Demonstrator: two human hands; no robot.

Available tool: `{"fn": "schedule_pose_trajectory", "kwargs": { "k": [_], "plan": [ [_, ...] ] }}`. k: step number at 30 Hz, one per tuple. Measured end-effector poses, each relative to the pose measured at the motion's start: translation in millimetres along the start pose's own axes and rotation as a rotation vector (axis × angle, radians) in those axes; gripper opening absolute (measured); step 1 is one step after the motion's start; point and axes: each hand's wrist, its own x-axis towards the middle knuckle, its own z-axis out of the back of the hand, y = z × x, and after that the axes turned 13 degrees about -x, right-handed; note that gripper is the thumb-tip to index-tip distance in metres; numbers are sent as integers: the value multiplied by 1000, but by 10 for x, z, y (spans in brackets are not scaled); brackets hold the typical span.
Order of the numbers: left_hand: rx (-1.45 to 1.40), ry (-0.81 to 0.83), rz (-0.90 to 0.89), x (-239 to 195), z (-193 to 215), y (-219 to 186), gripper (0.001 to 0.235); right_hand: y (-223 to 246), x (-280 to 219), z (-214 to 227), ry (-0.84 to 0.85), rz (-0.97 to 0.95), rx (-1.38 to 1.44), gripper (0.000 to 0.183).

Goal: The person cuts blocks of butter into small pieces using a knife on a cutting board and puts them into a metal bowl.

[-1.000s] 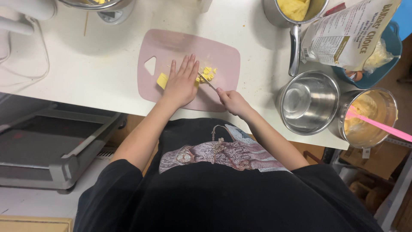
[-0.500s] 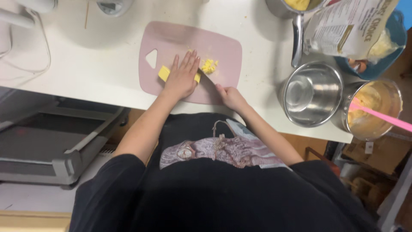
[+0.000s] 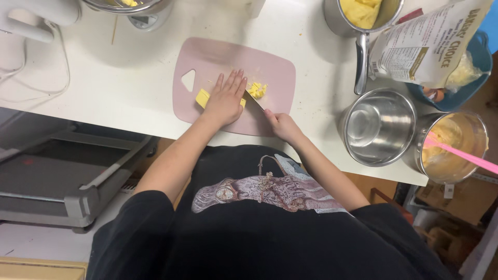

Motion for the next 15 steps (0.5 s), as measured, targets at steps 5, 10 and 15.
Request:
{"fn": "schedule_pose_trajectory", "kwargs": {
  "k": [5, 10, 15],
  "plan": [
    [-14, -36, -3, -2, 134, -70, 82, 26, -95, 137, 39, -87, 12, 76],
    [9, 17, 31, 19, 51, -58, 82, 15, -94, 43, 26, -26, -1, 73],
    [-10, -36, 5, 23, 101, -35, 80, -20, -199, 131, 34, -61, -7, 73]
  ]
}}
